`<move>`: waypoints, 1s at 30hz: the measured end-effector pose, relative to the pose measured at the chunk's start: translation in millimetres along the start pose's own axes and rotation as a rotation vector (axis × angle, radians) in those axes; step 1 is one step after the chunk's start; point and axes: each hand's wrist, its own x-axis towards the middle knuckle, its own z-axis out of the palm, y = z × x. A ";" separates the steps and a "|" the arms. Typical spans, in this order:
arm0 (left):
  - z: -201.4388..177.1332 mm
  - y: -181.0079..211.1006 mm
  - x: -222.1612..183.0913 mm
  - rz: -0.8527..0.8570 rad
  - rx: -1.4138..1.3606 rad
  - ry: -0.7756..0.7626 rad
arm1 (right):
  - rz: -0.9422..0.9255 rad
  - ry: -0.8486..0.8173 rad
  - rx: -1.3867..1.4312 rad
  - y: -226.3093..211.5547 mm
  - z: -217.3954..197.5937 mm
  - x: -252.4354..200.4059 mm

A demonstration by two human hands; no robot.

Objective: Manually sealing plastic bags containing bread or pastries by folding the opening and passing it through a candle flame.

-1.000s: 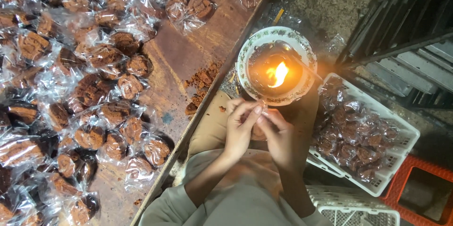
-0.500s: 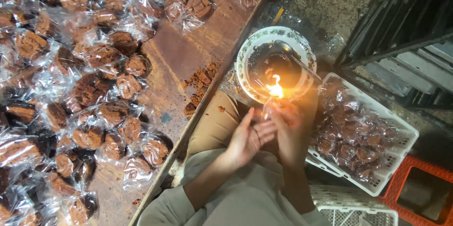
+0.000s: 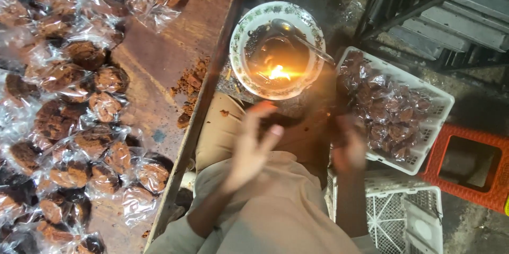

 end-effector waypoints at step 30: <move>-197.4 -53.3 -32.8 0.206 0.533 0.817 | -0.386 -0.537 -0.585 -11.4 166.1 -106.5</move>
